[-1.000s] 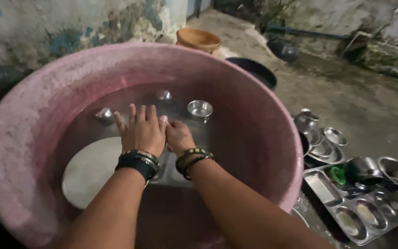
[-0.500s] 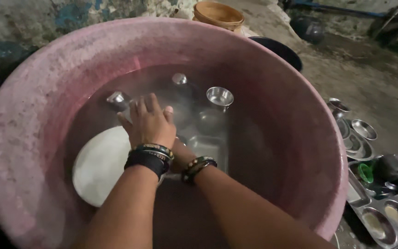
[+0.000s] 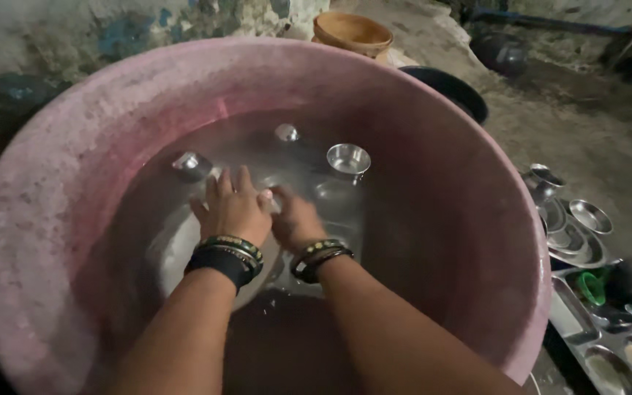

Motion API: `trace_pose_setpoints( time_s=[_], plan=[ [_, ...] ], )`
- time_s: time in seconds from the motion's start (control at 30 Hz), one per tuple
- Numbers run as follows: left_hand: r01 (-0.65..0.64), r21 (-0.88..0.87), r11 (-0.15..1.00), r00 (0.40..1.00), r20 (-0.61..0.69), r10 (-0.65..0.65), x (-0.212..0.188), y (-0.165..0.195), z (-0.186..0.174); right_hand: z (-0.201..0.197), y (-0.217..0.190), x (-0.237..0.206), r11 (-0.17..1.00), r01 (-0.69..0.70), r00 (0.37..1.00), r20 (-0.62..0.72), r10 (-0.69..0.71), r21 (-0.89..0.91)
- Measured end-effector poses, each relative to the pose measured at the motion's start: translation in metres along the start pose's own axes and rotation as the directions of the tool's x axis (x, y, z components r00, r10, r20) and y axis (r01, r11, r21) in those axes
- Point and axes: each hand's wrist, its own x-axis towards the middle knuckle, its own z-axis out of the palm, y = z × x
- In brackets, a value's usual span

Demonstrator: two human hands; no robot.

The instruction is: The person washes dishes by hand in a large pink basin filled with water. They scrub a steel bowl, dip it into a red-and-white rinse basin, then scrub steel plates and a white ceramic plate one at a time, rubbing each surface with their hands and rinsing.

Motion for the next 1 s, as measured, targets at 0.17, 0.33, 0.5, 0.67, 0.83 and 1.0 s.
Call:
trace_pose_setpoints(
  time_s=[0.17, 0.33, 0.5, 0.67, 0.83, 1.0],
  plan=[
    [0.039, 0.048, 0.998, 0.998, -0.049, -0.037, 0.003, -0.01, 0.008, -0.05, -0.032, -0.036, 0.96, 0.249, 0.896, -0.346, -0.278, -0.128],
    [0.297, -0.123, 0.947, 0.941, -0.131, -0.312, 0.01, -0.021, 0.014, -0.05, -0.028, -0.021, 0.936, 0.351, 0.753, -0.596, -0.281, 0.003],
    [0.663, -0.363, 0.655, 0.724, 0.088, -0.684, 0.031, -0.044, 0.013, -0.041, -0.011, 0.011, 0.752, 0.342, 0.814, -0.578, 0.062, 0.563],
    [0.562, -0.809, 0.17, 0.721, 0.379, -0.58, 0.036, -0.048, 0.021, -0.033, -0.013, 0.012, 0.498, 0.025, 0.94, -0.19, 0.283, 0.867],
    [0.417, -0.907, -0.064, 0.686, 0.36, -0.633, 0.038, -0.057, 0.028, -0.017, -0.008, 0.016, 0.443, -0.049, 0.985, -0.03, 0.171, 0.895],
    [0.285, -0.916, 0.282, 0.549, -0.085, -0.831, 0.057, -0.069, 0.04, 0.024, 0.031, 0.055, 0.323, -0.317, 0.925, 0.216, 0.312, 0.892]
  ],
)
